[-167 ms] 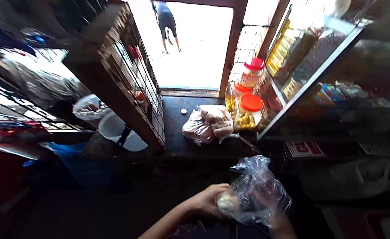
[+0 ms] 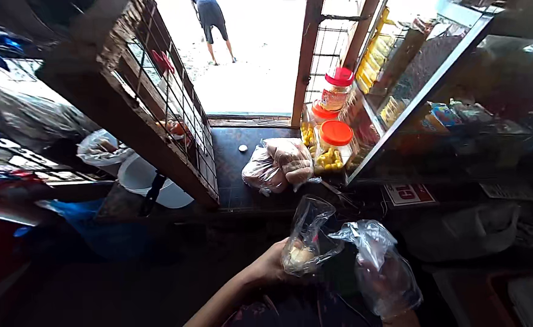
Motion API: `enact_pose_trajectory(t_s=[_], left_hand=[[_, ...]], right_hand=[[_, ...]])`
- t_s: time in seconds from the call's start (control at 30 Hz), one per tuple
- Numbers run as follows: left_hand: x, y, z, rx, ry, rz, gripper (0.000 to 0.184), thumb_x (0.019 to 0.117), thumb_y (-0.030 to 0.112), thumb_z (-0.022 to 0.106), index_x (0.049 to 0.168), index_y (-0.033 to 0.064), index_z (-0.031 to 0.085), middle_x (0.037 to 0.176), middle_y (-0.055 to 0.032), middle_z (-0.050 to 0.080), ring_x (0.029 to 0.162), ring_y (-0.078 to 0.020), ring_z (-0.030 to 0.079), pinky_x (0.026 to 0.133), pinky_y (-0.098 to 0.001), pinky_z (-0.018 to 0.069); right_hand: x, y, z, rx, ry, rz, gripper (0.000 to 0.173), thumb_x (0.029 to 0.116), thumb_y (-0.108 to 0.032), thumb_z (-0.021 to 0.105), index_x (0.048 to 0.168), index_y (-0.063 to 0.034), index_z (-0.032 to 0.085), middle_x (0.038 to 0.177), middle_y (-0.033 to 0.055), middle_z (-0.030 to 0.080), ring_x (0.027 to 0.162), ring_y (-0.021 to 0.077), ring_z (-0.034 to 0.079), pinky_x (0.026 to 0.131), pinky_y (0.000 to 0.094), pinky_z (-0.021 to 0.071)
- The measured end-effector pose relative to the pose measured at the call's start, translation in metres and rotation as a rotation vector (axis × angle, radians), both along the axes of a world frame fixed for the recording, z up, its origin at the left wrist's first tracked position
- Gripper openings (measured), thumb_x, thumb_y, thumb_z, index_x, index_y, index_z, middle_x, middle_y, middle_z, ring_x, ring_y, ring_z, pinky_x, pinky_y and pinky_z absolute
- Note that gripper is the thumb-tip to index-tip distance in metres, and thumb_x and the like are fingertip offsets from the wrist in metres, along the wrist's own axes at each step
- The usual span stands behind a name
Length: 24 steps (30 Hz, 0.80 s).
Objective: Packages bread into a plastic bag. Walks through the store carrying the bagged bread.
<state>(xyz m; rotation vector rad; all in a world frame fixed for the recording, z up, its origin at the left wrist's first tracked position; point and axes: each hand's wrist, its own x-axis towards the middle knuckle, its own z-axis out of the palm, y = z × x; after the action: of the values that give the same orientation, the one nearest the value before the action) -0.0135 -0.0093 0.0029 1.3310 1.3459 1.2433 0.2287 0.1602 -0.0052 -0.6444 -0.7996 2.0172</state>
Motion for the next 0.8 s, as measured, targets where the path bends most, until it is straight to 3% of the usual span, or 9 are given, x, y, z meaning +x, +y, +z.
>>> enact_pose_trajectory(t_s=[0.1,0.2,0.33,0.4,0.47,0.63,0.7,0.73,0.8], left_hand=[[-0.002,0.001,0.003,0.013,0.122,0.086,0.062,0.0732,0.026,0.091,0.121,-0.004,0.066,0.118,-0.0127,0.069,0.112,-0.0136,0.064,0.102,-0.0306,0.051],[-0.004,0.004,-0.008,0.102,0.208,0.046,0.051,0.078,0.022,0.088,0.116,-0.0049,0.068,0.113,-0.0146,0.071,0.108,-0.0156,0.067,0.1,-0.0316,0.0534],[-0.003,0.005,-0.004,0.115,0.249,-0.069,0.04,0.0796,0.014,0.083,0.11,-0.0059,0.067,0.103,-0.0152,0.073,0.099,-0.0174,0.07,0.092,-0.0339,0.056],[-0.002,0.005,-0.004,0.085,0.264,-0.119,0.039,0.0795,0.012,0.082,0.11,-0.0061,0.067,0.103,-0.0165,0.072,0.099,-0.0204,0.07,0.092,-0.037,0.0559],[-0.003,0.005,-0.006,0.07,0.267,-0.129,0.037,0.0806,0.012,0.081,0.11,-0.0053,0.067,0.103,-0.0159,0.072,0.099,-0.0203,0.07,0.092,-0.0368,0.0558],[-0.005,0.005,-0.005,0.07,0.284,-0.107,0.039,0.0781,0.012,0.082,0.11,-0.006,0.067,0.103,-0.0169,0.072,0.099,-0.0216,0.069,0.092,-0.0372,0.055],[-0.006,0.005,-0.006,0.09,0.28,-0.102,0.039,0.0787,0.013,0.083,0.109,-0.0049,0.067,0.102,-0.0149,0.072,0.098,-0.0183,0.069,0.091,-0.0338,0.0555],[-0.007,0.004,-0.006,0.086,0.27,-0.11,0.039,0.0785,0.013,0.083,0.109,-0.0049,0.067,0.102,-0.0146,0.072,0.098,-0.0177,0.069,0.091,-0.0333,0.0554],[-0.011,0.004,-0.004,0.071,0.239,-0.135,0.042,0.0774,0.012,0.083,0.111,-0.0057,0.066,0.104,-0.015,0.072,0.099,-0.0171,0.069,0.092,-0.0337,0.0551]], right_hand=[[0.001,0.001,0.033,0.165,0.033,0.064,0.037,0.0884,-0.033,0.076,0.119,-0.013,0.071,0.116,0.0028,0.073,0.108,0.0138,0.07,0.096,0.0343,0.0581],[-0.001,-0.001,0.04,0.312,-0.007,0.115,0.042,0.0951,-0.036,0.068,0.128,-0.0102,0.067,0.127,0.0034,0.07,0.119,0.0139,0.065,0.104,0.0346,0.0534],[0.002,-0.02,0.061,0.736,-0.126,0.188,0.028,0.0973,-0.046,0.063,0.121,-0.0329,0.072,0.134,-0.0142,0.066,0.129,0.0023,0.057,0.111,0.0262,0.0455],[0.008,-0.032,0.096,0.97,-0.135,0.1,0.032,0.1007,-0.037,0.059,0.131,-0.0319,0.066,0.133,-0.0096,0.067,0.127,0.0086,0.059,0.107,0.0311,0.0494],[0.014,-0.044,0.135,0.967,-0.152,-0.062,0.038,0.0961,-0.036,0.066,0.13,-0.0186,0.064,0.124,-0.0021,0.07,0.116,0.0124,0.064,0.098,0.0328,0.054],[-0.01,-0.06,0.165,0.622,-0.291,-0.286,0.019,0.1002,-0.032,0.062,0.115,-0.0226,0.07,0.106,-0.0183,0.072,0.103,-0.0047,0.065,0.094,0.0174,0.0516],[-0.011,-0.052,0.135,0.623,-0.225,-0.043,0.021,0.0997,-0.023,0.061,0.118,-0.0166,0.07,0.111,-0.0067,0.074,0.105,0.0059,0.068,0.094,0.028,0.0564],[-0.002,-0.038,0.119,0.781,-0.236,0.173,0.032,0.0964,-0.023,0.068,0.127,-0.0162,0.068,0.125,-0.004,0.07,0.118,0.0078,0.063,0.104,0.0308,0.0526],[-0.003,-0.015,0.106,1.126,-0.403,0.401,0.048,0.089,-0.031,0.079,0.134,-0.0235,0.065,0.134,-0.0108,0.064,0.127,-0.0017,0.054,0.111,0.0228,0.044]])
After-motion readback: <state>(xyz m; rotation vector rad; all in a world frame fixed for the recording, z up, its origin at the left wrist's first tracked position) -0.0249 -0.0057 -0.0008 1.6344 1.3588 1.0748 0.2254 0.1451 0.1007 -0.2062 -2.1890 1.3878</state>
